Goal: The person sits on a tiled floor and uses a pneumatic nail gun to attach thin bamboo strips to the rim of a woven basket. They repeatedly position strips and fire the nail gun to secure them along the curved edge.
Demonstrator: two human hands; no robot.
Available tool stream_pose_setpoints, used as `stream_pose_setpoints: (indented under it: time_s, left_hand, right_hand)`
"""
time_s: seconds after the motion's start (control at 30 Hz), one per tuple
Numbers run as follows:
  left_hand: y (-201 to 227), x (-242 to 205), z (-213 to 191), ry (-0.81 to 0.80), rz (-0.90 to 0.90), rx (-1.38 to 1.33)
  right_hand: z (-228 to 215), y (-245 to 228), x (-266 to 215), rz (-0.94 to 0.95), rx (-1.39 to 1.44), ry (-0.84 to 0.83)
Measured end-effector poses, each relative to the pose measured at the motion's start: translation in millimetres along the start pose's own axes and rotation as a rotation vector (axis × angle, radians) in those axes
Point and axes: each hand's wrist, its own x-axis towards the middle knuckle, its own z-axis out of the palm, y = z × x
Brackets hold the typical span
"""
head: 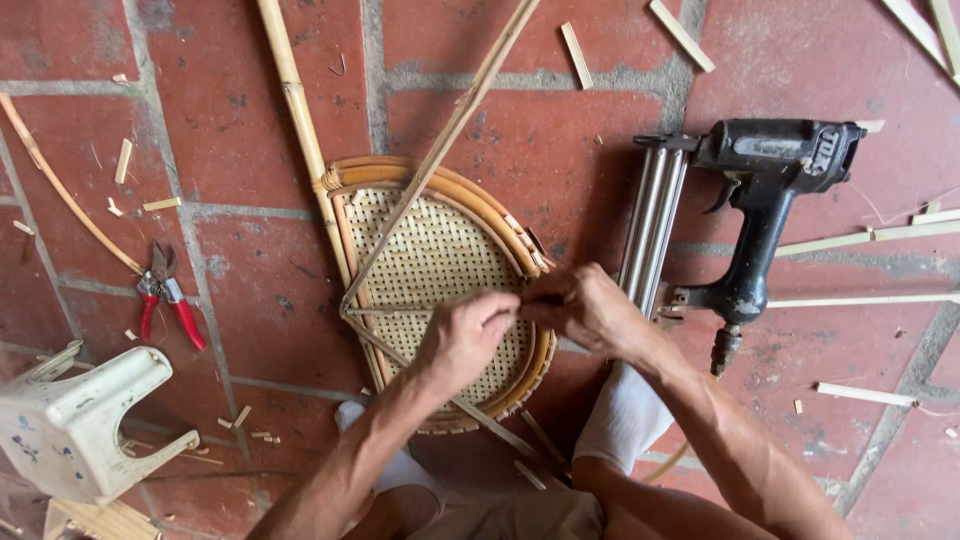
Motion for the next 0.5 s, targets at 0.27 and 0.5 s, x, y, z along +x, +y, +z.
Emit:
stream_pose_setpoints:
  time_s: [0.27, 0.5]
  left_hand:
    - [-36, 55, -16, 0.326, -0.478, -0.448]
    - [-42, 74, 2, 0.472, -0.572, -0.582]
  right_hand:
    - [-14, 7, 82, 0.106, -0.083, 0.291]
    - [-6, 20, 100, 0.048, -0.207, 0.282]
